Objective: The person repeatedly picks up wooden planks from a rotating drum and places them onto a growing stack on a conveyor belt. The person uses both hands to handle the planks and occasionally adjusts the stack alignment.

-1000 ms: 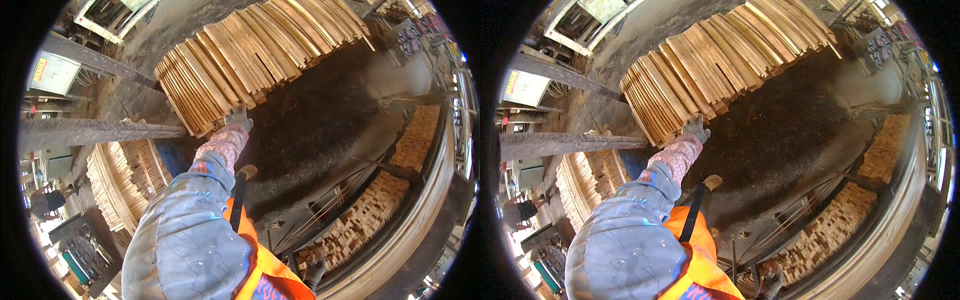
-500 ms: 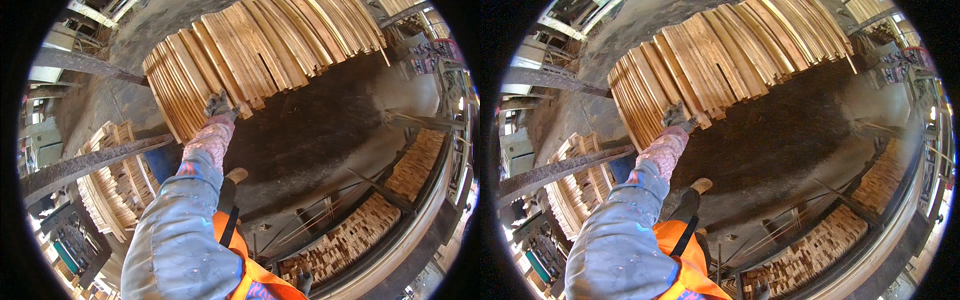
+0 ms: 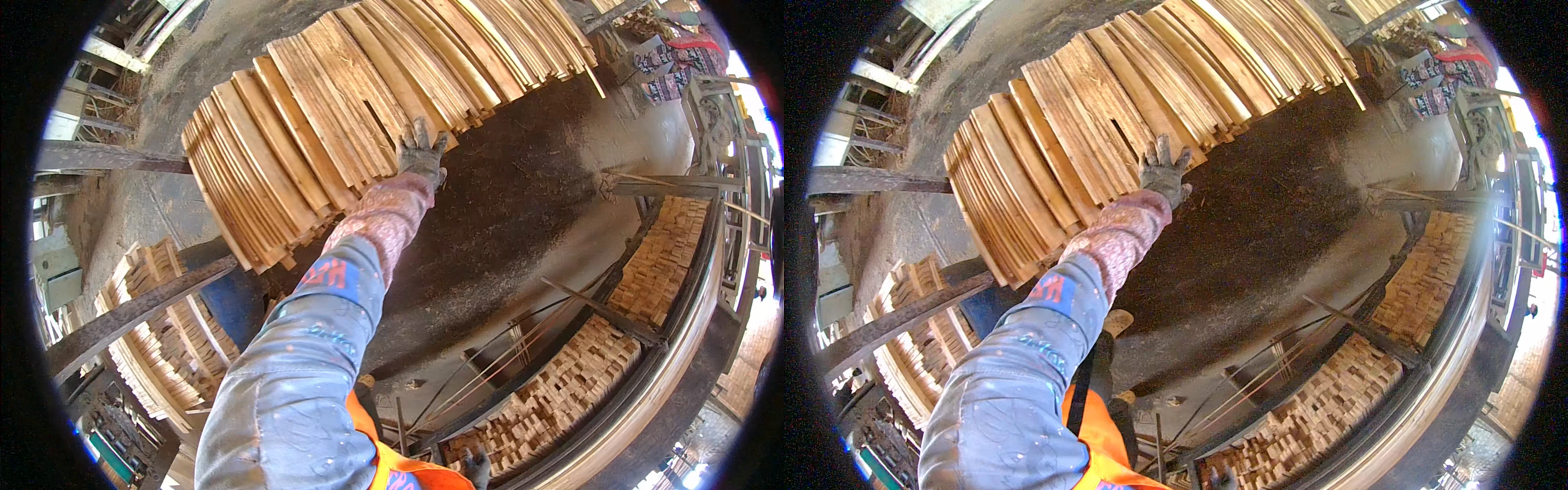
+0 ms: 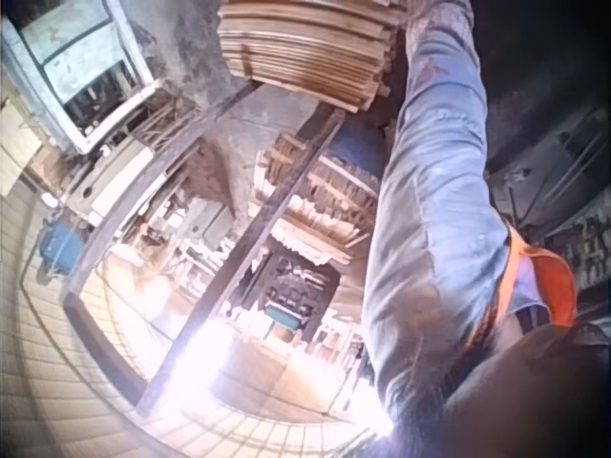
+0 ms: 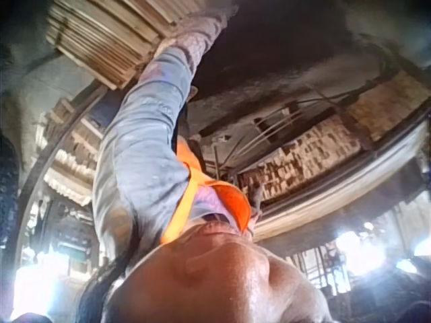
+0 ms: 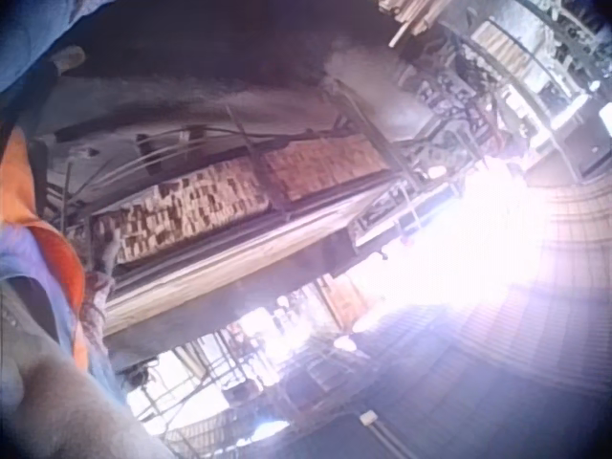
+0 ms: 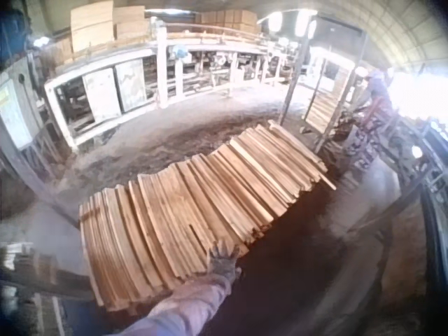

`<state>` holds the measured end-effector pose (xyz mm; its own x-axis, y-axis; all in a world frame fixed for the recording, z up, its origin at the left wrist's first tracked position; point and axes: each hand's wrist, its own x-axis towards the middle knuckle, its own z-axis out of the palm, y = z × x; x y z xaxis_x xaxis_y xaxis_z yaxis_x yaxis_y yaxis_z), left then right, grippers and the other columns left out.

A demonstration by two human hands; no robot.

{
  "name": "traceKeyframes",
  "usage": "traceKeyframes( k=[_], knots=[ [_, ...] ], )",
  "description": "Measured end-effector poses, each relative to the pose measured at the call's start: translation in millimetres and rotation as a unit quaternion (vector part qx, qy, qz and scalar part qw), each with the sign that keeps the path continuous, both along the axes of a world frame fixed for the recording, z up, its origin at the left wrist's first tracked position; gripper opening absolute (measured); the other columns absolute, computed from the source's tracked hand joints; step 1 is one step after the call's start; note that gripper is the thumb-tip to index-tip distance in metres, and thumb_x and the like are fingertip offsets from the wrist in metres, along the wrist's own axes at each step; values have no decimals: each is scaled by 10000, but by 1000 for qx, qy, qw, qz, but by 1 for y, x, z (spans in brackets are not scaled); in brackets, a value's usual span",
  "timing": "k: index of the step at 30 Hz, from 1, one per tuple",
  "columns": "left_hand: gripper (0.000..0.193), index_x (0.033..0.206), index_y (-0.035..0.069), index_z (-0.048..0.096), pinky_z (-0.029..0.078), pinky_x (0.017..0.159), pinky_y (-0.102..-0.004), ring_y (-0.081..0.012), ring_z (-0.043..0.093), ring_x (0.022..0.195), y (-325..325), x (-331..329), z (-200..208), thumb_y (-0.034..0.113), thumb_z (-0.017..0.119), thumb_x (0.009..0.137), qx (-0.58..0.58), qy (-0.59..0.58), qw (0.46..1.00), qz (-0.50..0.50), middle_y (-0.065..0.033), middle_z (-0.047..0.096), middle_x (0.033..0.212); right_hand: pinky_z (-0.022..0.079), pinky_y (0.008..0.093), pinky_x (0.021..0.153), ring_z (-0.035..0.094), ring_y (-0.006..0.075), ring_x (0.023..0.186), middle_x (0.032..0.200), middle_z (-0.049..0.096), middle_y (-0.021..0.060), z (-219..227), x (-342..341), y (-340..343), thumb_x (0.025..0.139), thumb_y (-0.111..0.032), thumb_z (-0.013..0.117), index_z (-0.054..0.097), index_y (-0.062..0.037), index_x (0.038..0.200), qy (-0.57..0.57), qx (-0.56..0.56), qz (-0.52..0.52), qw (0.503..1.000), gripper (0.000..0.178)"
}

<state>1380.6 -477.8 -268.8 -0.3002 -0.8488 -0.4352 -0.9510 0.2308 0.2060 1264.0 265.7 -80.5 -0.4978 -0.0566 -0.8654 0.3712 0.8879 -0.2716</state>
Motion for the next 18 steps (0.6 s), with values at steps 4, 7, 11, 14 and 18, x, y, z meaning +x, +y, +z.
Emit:
traceKeyframes(
  k=[4, 7, 11, 14, 18],
  knots=[
    [930, 1666, 343, 155, 45, 1216, -703, -590, -71, 1529, -47, -38, -53, 573, 670, 927, 46, -52, 997, 39, -234, -140, 1712, 476, 458, 1049, 603, 316, 1241, 1446, 588, 160, -18, 4, 2, 1010, -277, 677, 469, 14, 1499, -9, 72, 29, 997, 606],
    [909, 1662, 357, 166, 120, 1187, -738, -597, 3, 1530, -73, -47, -112, 649, 614, 927, 17, -9, 982, 186, -215, -96, 1725, 478, 452, 1037, 604, 311, 1227, 1428, 592, 157, -31, -3, -3, 1009, -267, 676, 477, 13, 1490, -15, 93, 39, 995, 591],
    [1010, 1675, 244, 145, 202, 1208, -664, -529, 75, 1556, -87, -59, -132, 773, 528, 904, 21, 15, 953, 301, -246, -39, 1719, 481, 444, 1022, 606, 305, 1207, 1404, 597, 154, -41, -14, -10, 1008, -254, 674, 487, 13, 1477, -12, 90, 58, 994, 571],
    [1043, 1675, 286, 99, 168, 1245, -618, -525, 30, 1558, -81, -60, -105, 746, 597, 882, 29, 118, 936, 332, -259, -78, 1711, 484, 438, 1010, 607, 300, 1192, 1386, 601, 151, -45, -20, -8, 1007, -244, 672, 494, 13, 1467, -12, 80, 62, 995, 556],
    [1109, 1665, 363, 68, 36, 1248, -653, -442, -143, 1567, -34, -18, -68, 728, 696, 827, -36, 34, 998, 44, -199, -108, 1720, 487, 430, 995, 609, 294, 1173, 1362, 606, 148, -52, -29, 4, 1006, -231, 670, 504, 12, 1454, -28, 73, 82, 994, 536]
  ],
)
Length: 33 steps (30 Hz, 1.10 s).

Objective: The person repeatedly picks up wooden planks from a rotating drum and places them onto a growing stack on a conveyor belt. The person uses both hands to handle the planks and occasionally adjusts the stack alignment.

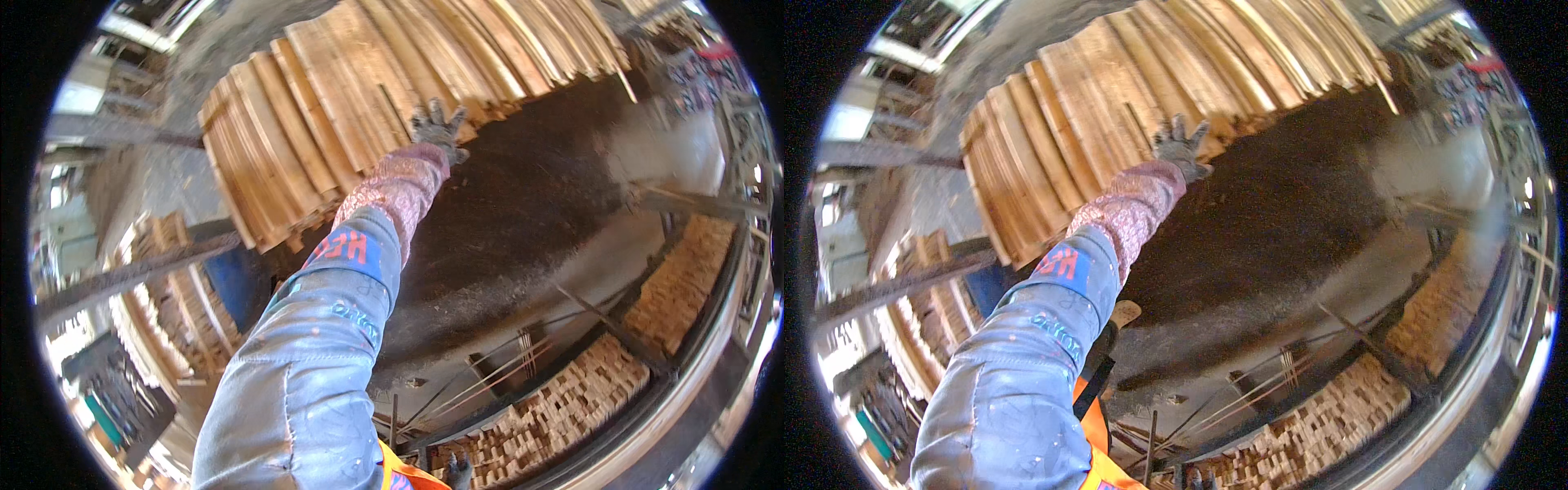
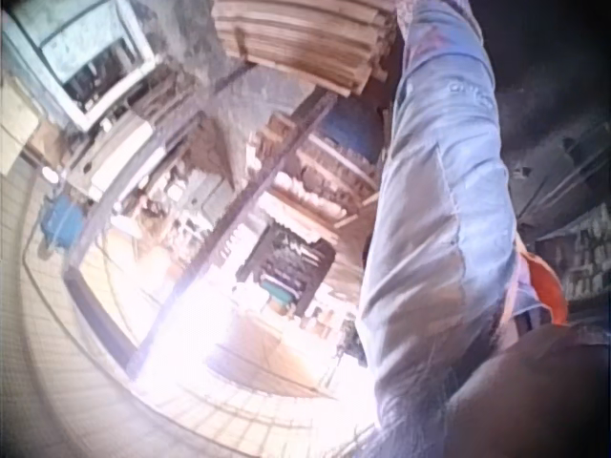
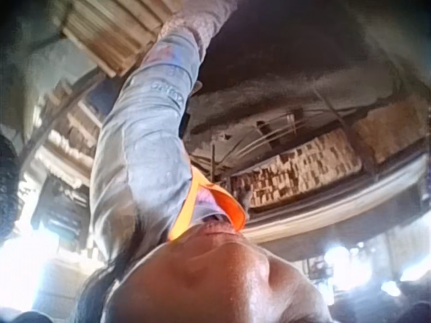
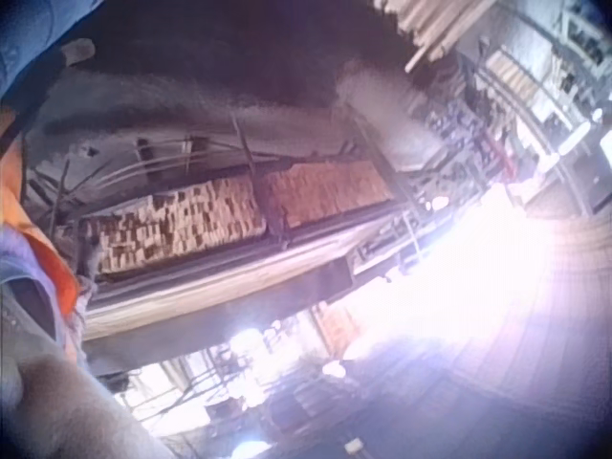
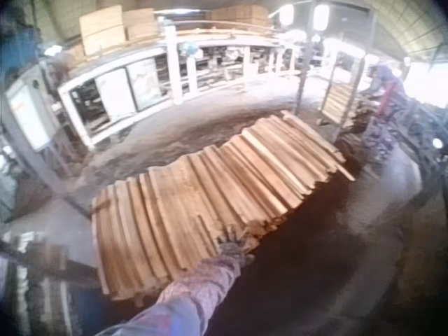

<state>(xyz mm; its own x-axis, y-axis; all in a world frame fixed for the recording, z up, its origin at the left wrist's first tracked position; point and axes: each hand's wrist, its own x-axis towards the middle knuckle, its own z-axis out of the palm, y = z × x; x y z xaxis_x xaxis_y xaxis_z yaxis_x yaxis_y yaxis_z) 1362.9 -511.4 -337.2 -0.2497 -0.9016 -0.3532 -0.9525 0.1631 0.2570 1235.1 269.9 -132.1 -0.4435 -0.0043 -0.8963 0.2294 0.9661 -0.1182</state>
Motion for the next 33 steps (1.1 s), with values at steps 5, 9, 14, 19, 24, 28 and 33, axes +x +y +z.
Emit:
traceKeyframes(
  k=[5, 9, 14, 19, 24, 28, 33],
  knots=[
    [1053, 1673, 308, 90, -92, 1244, -608, -403, -101, 1586, 99, 116, 20, 758, 609, 875, -129, 63, 983, 116, -197, -95, 1725, 491, 420, 975, 611, 286, 1148, 1332, 613, 143, -18, -15, 5, 1005, -215, 668, 517, 12, 1438, -15, 3, 29, 999, 511],
    [874, 1679, 221, 72, -38, 1235, -624, -498, -82, 1564, 158, 220, 32, 639, 445, 1008, -40, -161, 927, 335, -273, -21, 1711, 494, 412, 960, 613, 280, 1128, 1308, 618, 140, -30, -25, -3, 1004, -202, 666, 527, 11, 1425, -14, -3, 54, 998, 492],
    [851, 1671, 312, 120, -3, 1235, -646, -550, -15, 1551, 160, 247, 16, 524, 580, 987, 57, -71, 932, 351, -286, 2, 1707, 498, 402, 941, 615, 272, 1104, 1279, 624, 136, -34, -32, -13, 1003, -185, 664, 540, 10, 1409, -11, -8, 83, 996, 467],
    [914, 1656, 322, 179, 352, 1170, -552, -464, 327, 1467, 152, 240, 12, 330, 716, 916, -77, 13, 922, 378, -201, 231, 1639, 502, 392, 922, 618, 265, 1079, 1249, 631, 132, -31, -33, -18, 1002, -169, 661, 553, 10, 1393, -7, -7, 100, 995, 444],
    [909, 1656, 83, 135, 477, 1079, -337, -297, 465, 1431, 136, 246, 25, 30, 649, 908, 25, 84, 862, 499, -178, 275, 1671, 506, 383, 902, 620, 257, 1054, 1219, 637, 127, -23, -27, -20, 1000, -152, 659, 565, 9, 1377, -2, -4, 107, 994, 420],
    [928, 1636, 25, 123, 591, 983, -334, -318, 586, 1293, 145, 278, 30, 46, 696, 908, 66, 157, 865, 472, -270, 445, 1514, 509, 375, 887, 622, 251, 1035, 1195, 642, 124, -13, -19, -21, 999, -139, 657, 575, 9, 1364, -1, -10, 107, 994, 402],
    [787, 1578, 9, 273, 641, 906, -466, -367, 655, 1116, 194, 340, 63, 38, 665, 896, 123, 679, 457, 561, -195, 591, 1363, 513, 365, 868, 624, 243, 1010, 1165, 649, 120, 1, 0, -23, 998, -123, 654, 588, 8, 1348, -1, -38, 107, 993, 379]
  ],
)
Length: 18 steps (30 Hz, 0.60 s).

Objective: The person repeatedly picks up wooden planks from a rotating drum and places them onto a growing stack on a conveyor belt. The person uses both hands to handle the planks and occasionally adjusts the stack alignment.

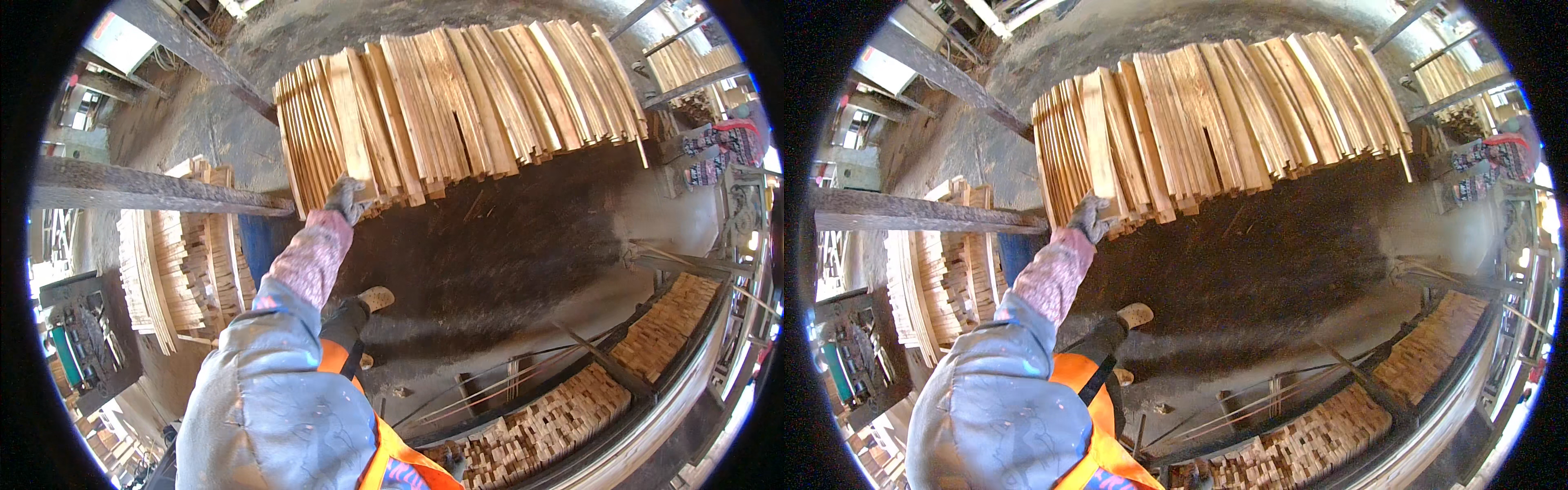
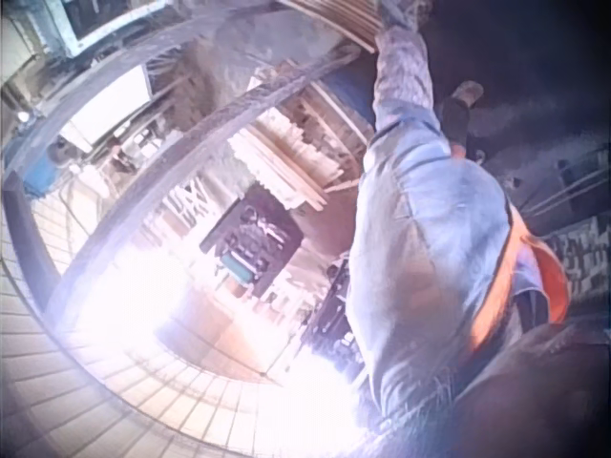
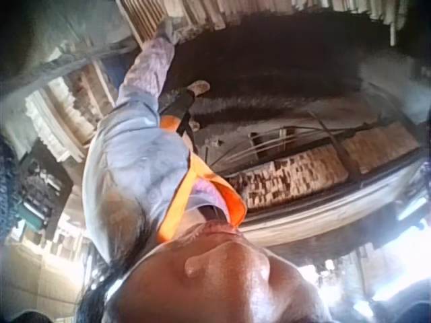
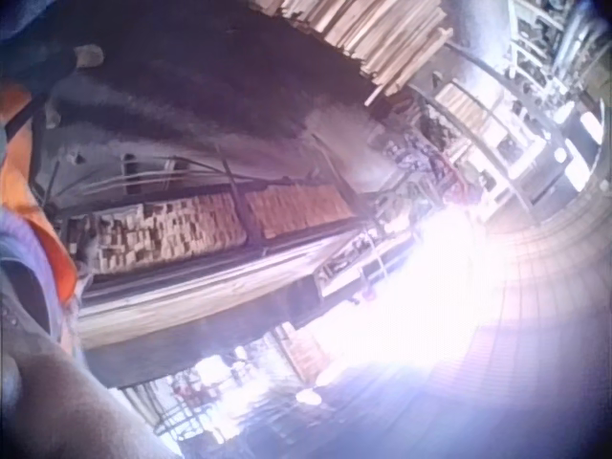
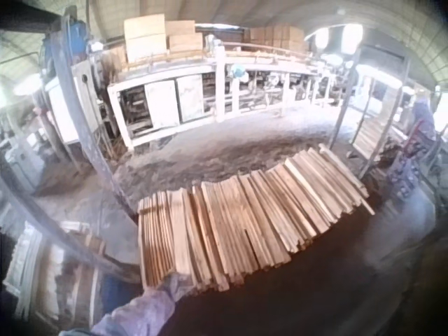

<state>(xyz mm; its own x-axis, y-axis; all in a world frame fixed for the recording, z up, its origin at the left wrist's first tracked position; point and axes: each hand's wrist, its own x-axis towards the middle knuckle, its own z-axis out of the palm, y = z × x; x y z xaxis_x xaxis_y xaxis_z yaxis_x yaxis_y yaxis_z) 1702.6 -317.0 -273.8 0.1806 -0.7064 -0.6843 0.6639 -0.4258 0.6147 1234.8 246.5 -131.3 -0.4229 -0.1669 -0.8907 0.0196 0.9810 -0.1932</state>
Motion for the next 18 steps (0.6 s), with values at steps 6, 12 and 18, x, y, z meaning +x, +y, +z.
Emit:
traceKeyframes(
  k=[6, 12, 18],
  knots=[
    [781, 1529, 45, 415, 419, 530, -283, -95, 482, 553, 26, 32, 82, 463, 596, 894, -239, 467, 851, -31, 5, 559, 743, 518, 353, 845, 627, 234, 981, 1129, 656, 115, 17, 22, 9, 996, -103, 651, 603, 7, 1328, -10, -87, 8, 996, 353],
    [741, 1563, 93, 395, 441, 526, -253, -57, 476, 534, 54, 18, 161, 527, 577, 990, -255, 547, 784, -145, 32, 564, 769, 523, 341, 821, 630, 224, 951, 1093, 664, 110, 26, 36, 29, 995, -83, 648, 618, 7, 1309, -25, -238, 4, 971, 328],
    [683, 1433, 71, 527, 463, 455, -276, -125, 558, 552, 69, -39, 223, 591, 575, 992, -164, 478, 717, -480, -48, 603, 739, 528, 428, 981, 667, 357, 1136, 1277, 684, 183, 122, 90, -9, 946, -182, 690, 643, -82, 1341, 247, -317, 162, 901, 409]
  ],
)
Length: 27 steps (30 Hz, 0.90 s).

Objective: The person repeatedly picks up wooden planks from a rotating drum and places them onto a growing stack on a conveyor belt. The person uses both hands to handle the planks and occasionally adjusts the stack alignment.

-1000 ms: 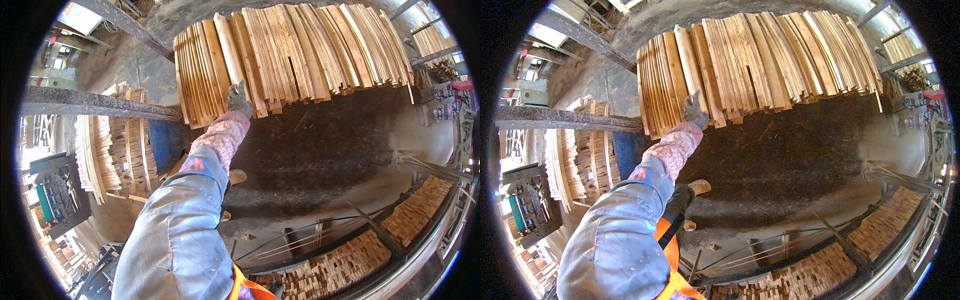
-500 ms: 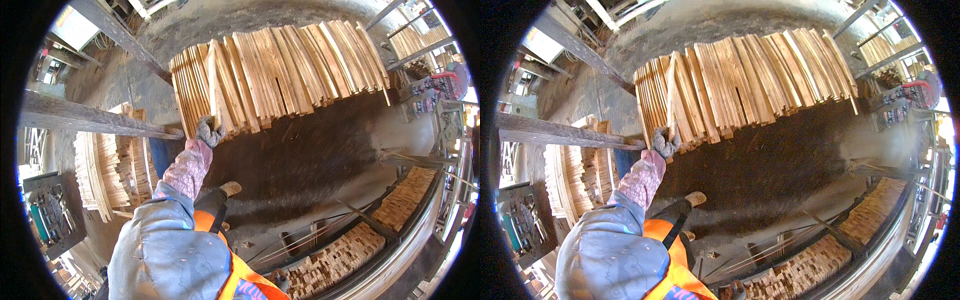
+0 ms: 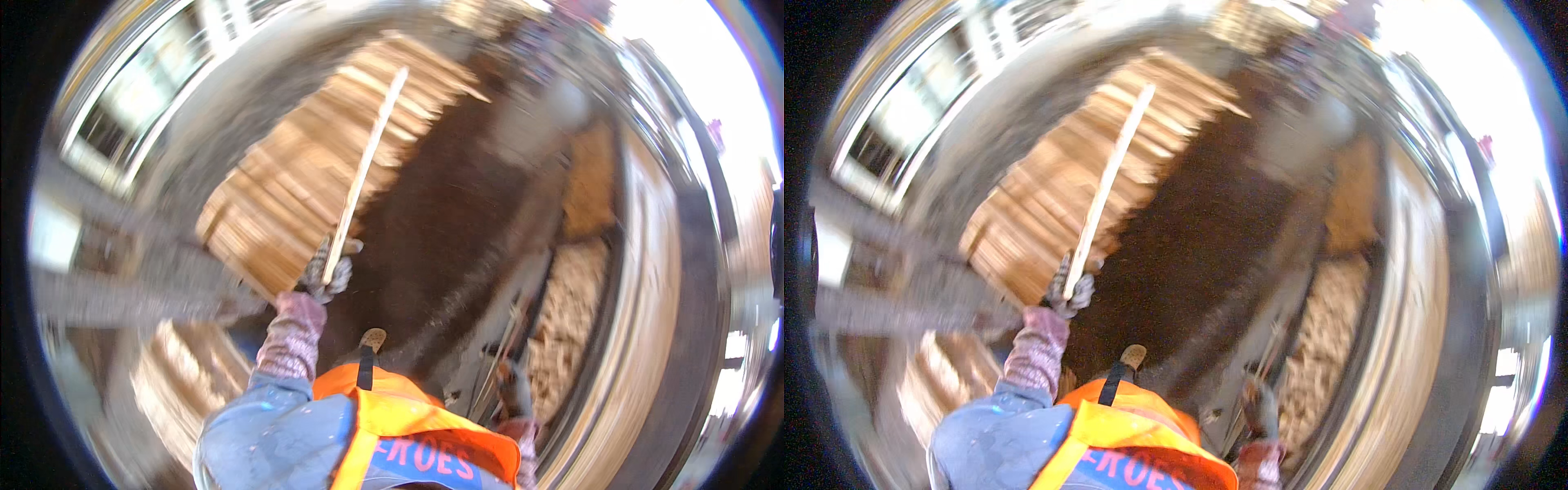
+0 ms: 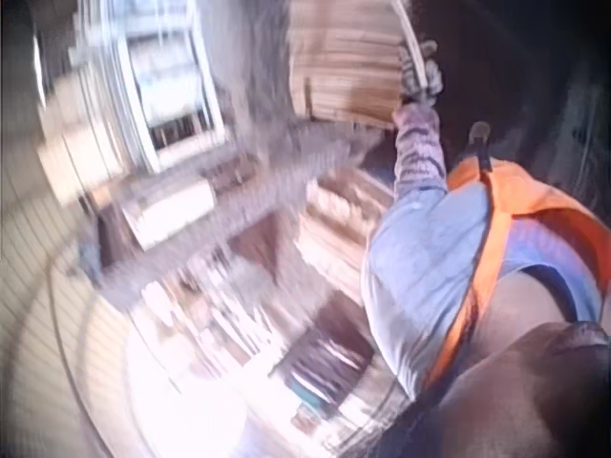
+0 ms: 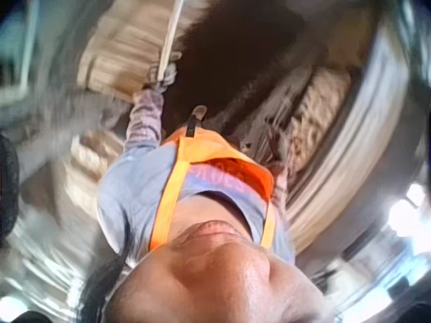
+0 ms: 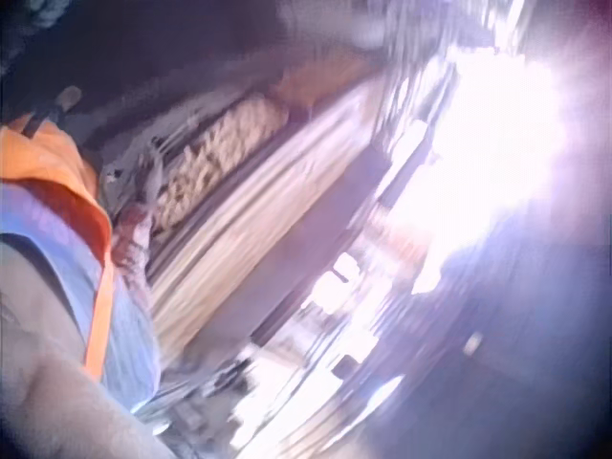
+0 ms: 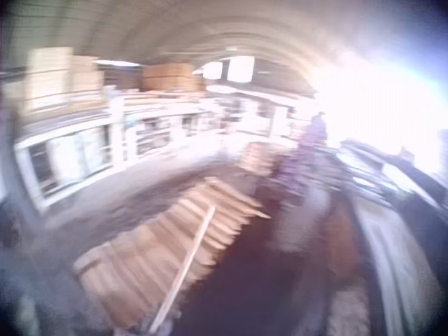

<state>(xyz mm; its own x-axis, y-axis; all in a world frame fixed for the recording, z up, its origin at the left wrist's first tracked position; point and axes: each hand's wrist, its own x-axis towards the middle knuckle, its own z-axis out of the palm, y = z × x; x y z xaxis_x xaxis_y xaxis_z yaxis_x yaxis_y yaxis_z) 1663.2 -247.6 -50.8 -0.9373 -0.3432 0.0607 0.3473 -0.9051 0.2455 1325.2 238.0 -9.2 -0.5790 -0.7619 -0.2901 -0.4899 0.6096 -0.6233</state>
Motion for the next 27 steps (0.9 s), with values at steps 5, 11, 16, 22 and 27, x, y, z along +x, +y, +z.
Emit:
traceKeyframes(
  k=[5, 11, 16, 22, 27],
  knots=[
    [376, 1098, 50, 754, 546, 792, -352, -176, 689, 883, 57, -77, 112, 376, 686, 926, -729, -310, 602, -101, -95, 747, 937, 273, 521, 1217, 419, 361, 1435, 1485, 523, 154, 170, 58, -30, 891, -337, 739, 544, -139, 1462, 363, -53, -52, 929, 635],
    [467, 1100, -40, 737, 536, 897, -357, -189, 692, 960, 171, -189, 251, 289, 810, 776, -747, -34, 541, -384, -113, 762, 989, 321, 539, 1175, 562, 354, 1343, 1378, 642, 187, 235, 115, 130, 884, -552, 713, 578, -145, 1438, -3, 151, -118, 981, 700],
    [234, 1030, 17, 740, 537, 916, -350, -201, 690, 917, 332, -295, 206, 199, 625, 939, -631, -111, 687, -342, -111, 749, 995, 492, 367, 979, 644, 201, 1118, 1175, 731, 149, 179, 245, 310, 967, -317, 699, 679, 1, 1236, -229, -94, -270, 931, 417],
    [502, 1484, 44, 508, 481, 999, -421, -171, 563, 1084, 642, -307, 162, 264, 603, 1042, -788, 111, 582, -169, -67, 594, 1181, 517, 236, 748, 608, 102, 851, 973, 649, 55, 99, 404, 560, 1042, -254, 611, 603, -40, 1095, -113, -557, -605, 557, 220],
    [524, 1434, 64, 565, 346, 1192, -457, -362, 481, 1382, 948, -148, 108, 317, 682, 990, -721, 503, 469, -86, -171, 557, 1445, 524, 308, 776, 614, 156, 850, 981, 651, 63, 45, 554, 769, 1040, -181, 561, 637, -64, 1078, 172, -404, -781, 444, 145]
  ],
)
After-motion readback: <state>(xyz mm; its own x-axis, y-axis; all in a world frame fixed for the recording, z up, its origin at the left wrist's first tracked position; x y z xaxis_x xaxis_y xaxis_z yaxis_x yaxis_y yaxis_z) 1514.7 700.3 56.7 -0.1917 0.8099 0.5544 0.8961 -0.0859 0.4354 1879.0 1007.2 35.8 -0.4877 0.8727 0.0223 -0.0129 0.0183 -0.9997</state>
